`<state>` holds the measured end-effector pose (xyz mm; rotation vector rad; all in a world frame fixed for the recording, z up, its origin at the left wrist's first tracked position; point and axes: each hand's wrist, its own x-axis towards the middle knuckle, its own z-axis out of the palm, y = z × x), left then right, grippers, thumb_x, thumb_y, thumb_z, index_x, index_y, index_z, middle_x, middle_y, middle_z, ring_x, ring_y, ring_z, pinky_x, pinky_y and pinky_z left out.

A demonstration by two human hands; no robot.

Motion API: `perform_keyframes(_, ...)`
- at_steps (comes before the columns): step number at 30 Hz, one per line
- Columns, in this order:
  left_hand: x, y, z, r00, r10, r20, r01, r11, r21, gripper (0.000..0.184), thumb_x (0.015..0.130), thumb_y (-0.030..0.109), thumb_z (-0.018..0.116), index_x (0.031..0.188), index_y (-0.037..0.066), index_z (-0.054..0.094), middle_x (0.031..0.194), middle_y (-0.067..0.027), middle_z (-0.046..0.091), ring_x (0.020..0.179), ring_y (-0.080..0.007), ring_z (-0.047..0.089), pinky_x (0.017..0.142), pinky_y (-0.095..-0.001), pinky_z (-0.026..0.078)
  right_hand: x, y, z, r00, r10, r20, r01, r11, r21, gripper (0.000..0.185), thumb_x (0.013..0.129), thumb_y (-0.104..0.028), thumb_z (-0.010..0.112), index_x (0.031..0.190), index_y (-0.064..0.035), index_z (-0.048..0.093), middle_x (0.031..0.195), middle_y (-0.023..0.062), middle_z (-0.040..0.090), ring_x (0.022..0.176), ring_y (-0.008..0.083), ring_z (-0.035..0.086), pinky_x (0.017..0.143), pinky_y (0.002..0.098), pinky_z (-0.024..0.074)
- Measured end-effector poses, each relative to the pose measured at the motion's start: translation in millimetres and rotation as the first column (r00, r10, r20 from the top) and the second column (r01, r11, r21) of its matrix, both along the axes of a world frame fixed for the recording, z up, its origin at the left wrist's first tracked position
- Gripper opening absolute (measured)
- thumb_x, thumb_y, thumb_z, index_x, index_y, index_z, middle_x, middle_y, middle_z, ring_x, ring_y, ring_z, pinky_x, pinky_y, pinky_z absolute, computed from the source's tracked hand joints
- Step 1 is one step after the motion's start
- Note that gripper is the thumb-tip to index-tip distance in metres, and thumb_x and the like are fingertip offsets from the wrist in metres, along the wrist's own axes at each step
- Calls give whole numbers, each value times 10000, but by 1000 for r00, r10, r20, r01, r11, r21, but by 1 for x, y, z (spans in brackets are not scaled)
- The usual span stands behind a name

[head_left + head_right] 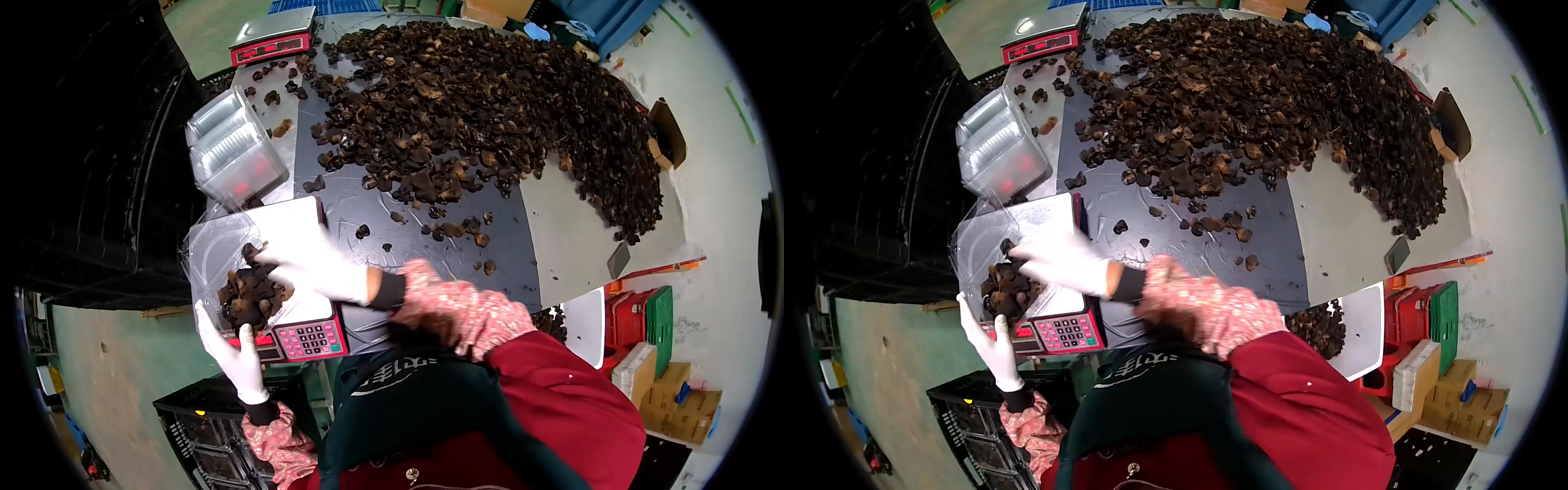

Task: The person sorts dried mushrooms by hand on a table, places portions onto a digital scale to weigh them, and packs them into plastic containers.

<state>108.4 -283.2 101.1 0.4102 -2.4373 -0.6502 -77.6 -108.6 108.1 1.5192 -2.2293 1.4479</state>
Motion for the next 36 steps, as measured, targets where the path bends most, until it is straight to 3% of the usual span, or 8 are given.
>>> perform_keyframes(4,-14,64,15,963,-199,-179,226,964,140,576,951,272,614,1415,-23,440,1416,-181,486,1310,-346,453,1124,-435,311,-39,80,-81,789,-534,-305,613,724,317,368,844,-289,654,1182,-142,636,1176,76,609,1101,291,548,816,439,478)
perform_keyframes(8,-55,158,10,837,-541,-80,545,813,206,366,922,89,590,1273,-13,573,1308,-158,564,1221,-291,532,1055,-401,400,-39,107,-123,926,-286,-248,378,724,577,143,846,-120,553,942,-111,658,943,83,608,979,281,574,808,420,488)
perform_keyframes(11,-84,199,-35,838,-533,-112,493,654,574,270,939,-29,518,1188,-11,622,1232,-154,590,1093,-228,596,909,-309,493,-20,148,-116,927,-374,25,340,867,364,109,843,-108,591,934,-77,643,935,126,605,948,329,581,855,416,483)
perform_keyframes(18,-165,278,-84,782,-618,-79,602,716,354,214,915,69,594,1114,47,672,1086,-136,652,975,-310,636,863,-365,507,-22,327,-77,267,-459,847,629,749,208,297,838,5,539,1116,-38,634,958,78,638,874,135,612,735,272,527)
perform_keyframes(24,-215,328,-100,745,-550,377,622,777,-96,270,848,150,653,1108,81,639,948,-129,589,860,-325,593,740,-431,493,-49,325,-111,731,-682,-20,583,608,539,388,808,-227,696,1191,-166,673,1063,125,576,1051,315,554,943,390,465)
perform_keyframes(30,-194,307,-94,825,-560,76,551,827,115,132,862,128,648,960,54,599,902,-113,593,835,-295,594,732,-398,481,-46,361,-90,598,-540,593,561,810,172,253,874,-219,651,1084,-77,659,995,86,637,973,223,646,802,316,525)
perform_keyframes(33,-176,278,-89,880,-470,72,191,486,853,126,926,91,591,1036,30,576,909,-50,620,785,-132,580,701,-277,471,-41,411,-77,285,-184,941,524,852,8,343,908,-187,616,1233,-80,590,1113,66,608,1022,180,635,728,297,550)
perform_keyframes(36,-156,248,-84,900,-403,-167,141,-94,986,211,907,30,522,1115,49,548,972,-88,634,837,-196,638,745,-302,515,-38,439,-79,269,147,952,589,757,-283,478,916,-176,602,1362,-62,473,1239,98,554,1080,229,618,699,288,568)
